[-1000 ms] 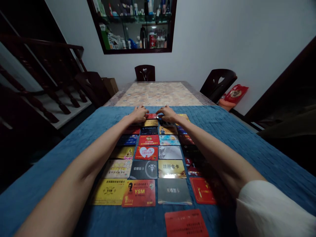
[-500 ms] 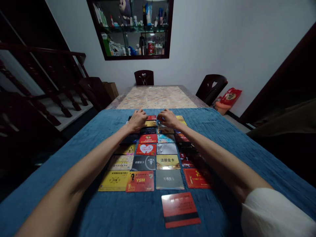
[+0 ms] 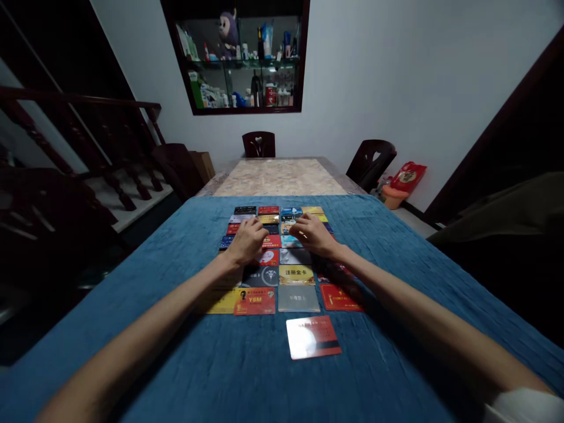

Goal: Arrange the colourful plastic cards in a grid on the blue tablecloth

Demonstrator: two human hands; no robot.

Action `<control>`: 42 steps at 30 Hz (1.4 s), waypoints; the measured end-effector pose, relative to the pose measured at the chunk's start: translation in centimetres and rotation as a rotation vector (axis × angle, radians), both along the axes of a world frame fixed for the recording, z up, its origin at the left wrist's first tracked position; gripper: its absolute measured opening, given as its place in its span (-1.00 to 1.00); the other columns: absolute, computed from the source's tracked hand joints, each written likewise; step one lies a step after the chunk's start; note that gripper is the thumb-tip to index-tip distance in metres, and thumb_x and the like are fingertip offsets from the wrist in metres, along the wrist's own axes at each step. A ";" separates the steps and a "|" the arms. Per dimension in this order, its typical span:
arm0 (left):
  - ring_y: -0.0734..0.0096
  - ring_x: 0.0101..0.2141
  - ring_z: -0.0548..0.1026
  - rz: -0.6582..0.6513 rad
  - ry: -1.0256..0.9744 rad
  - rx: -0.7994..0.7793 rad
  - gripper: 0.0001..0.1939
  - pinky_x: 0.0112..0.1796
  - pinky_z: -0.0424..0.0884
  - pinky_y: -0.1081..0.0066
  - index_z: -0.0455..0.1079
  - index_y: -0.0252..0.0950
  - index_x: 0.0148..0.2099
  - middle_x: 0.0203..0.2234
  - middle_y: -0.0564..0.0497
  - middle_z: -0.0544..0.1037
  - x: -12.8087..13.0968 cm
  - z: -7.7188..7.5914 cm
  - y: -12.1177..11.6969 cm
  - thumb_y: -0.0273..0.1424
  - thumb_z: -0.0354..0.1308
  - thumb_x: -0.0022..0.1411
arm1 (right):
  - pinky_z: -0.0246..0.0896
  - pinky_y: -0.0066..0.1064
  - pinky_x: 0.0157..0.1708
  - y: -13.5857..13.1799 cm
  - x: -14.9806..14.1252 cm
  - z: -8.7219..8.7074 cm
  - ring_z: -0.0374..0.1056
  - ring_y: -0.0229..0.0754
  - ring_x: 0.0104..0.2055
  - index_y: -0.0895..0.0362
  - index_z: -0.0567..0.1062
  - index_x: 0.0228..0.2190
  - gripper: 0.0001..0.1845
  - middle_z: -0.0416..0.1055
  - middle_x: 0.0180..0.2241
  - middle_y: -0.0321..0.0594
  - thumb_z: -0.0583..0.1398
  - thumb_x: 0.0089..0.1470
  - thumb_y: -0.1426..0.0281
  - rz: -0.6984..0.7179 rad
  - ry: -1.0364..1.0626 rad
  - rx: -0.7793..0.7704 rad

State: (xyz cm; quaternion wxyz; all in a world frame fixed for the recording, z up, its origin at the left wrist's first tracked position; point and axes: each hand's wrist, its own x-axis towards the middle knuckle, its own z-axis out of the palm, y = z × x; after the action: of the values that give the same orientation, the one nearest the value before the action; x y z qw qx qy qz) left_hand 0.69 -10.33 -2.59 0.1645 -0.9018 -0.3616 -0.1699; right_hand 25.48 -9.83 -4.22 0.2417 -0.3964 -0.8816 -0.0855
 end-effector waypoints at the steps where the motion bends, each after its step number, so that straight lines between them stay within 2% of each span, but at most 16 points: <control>1: 0.13 -0.14 0.35 -0.012 -0.011 0.008 -0.87 -0.13 0.29 0.18 0.50 -0.33 -0.22 -0.30 -0.13 0.52 0.0 -0.3 -0.8 -0.57 0.16 0.20 | 0.03 -0.28 -0.20 -0.7 0.1 -0.1 0.22 -0.11 -0.23 0.12 0.57 -0.31 -0.77 0.51 -0.32 -0.14 0.11 0.27 0.46 0.010 0.014 0.013; 10: 0.13 -0.12 0.35 -0.176 -0.101 0.062 -0.80 -0.12 0.31 0.18 0.49 -0.34 -0.18 -0.28 -0.13 0.53 0.4 -2.3 -8.0 -0.63 0.06 0.24 | 0.03 -0.27 -0.22 -6.9 1.1 -1.3 0.21 -0.08 -0.17 0.10 0.56 -0.32 -0.85 0.51 -0.36 -0.18 0.17 0.25 0.46 0.107 0.101 0.155; 20: 0.17 -0.12 0.39 -0.319 -0.240 0.020 -0.80 -0.13 0.36 0.19 0.48 -0.35 -0.16 -0.32 -0.13 0.53 0.8 -3.4 -12.8 -0.59 0.02 0.33 | 0.14 -0.20 -0.12 -14.4 2.2 -1.1 0.25 -0.06 -0.13 0.11 0.53 -0.27 -0.82 0.49 -0.34 -0.16 0.11 0.28 0.43 0.159 0.118 0.074; 26: 0.19 -0.11 0.40 -0.399 -0.282 -0.014 -0.81 -0.09 0.34 0.20 0.46 -0.34 -0.17 -0.33 -0.10 0.53 0.9 -3.6 -14.4 -0.56 0.01 0.36 | 0.20 -0.13 -0.08 -17.5 2.9 -0.9 0.25 -0.05 -0.08 0.12 0.54 -0.23 -0.79 0.51 -0.29 -0.11 0.13 0.29 0.32 0.174 0.103 -0.090; 32: 0.15 -0.12 0.41 -0.516 -0.237 -0.068 -0.86 -0.06 0.30 0.12 0.45 -0.35 -0.17 -0.33 -0.10 0.53 0.6 -2.7 -15.2 -0.42 0.07 0.33 | 0.14 -0.11 -0.07 -19.1 2.9 -0.2 0.21 -0.02 -0.10 0.13 0.54 -0.20 -0.73 0.49 -0.24 -0.09 0.16 0.26 0.20 0.200 0.012 -0.225; 37: 0.07 -0.09 0.39 -0.586 -0.161 -0.155 -0.71 -0.02 0.26 0.05 0.44 -0.36 -0.13 -0.29 -0.14 0.52 0.4 -2.2 -15.6 -0.22 0.13 0.29 | 0.07 -0.11 -0.07 -19.6 2.5 0.3 0.19 0.01 -0.08 0.14 0.55 -0.21 -0.65 0.48 -0.21 -0.06 0.20 0.21 0.11 0.207 -0.097 -0.266; 42: 0.02 -0.06 0.37 -0.581 -0.090 -0.194 -0.59 0.01 0.25 0.00 0.43 -0.37 -0.06 -0.22 -0.18 0.51 0.4 -2.3 -15.8 -0.11 0.14 0.27 | 0.04 -0.12 -0.07 -19.9 2.4 0.6 0.19 0.02 -0.08 0.13 0.56 -0.19 -0.59 0.49 -0.16 -0.06 0.19 0.19 0.05 0.227 -0.143 -0.277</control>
State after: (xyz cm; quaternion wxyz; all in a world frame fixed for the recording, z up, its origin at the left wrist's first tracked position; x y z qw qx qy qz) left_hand 1.10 -26.16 -4.88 0.0060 -0.9706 -0.1101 -0.2140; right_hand 27.86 -29.70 -3.59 0.1298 -0.3167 -0.9389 0.0366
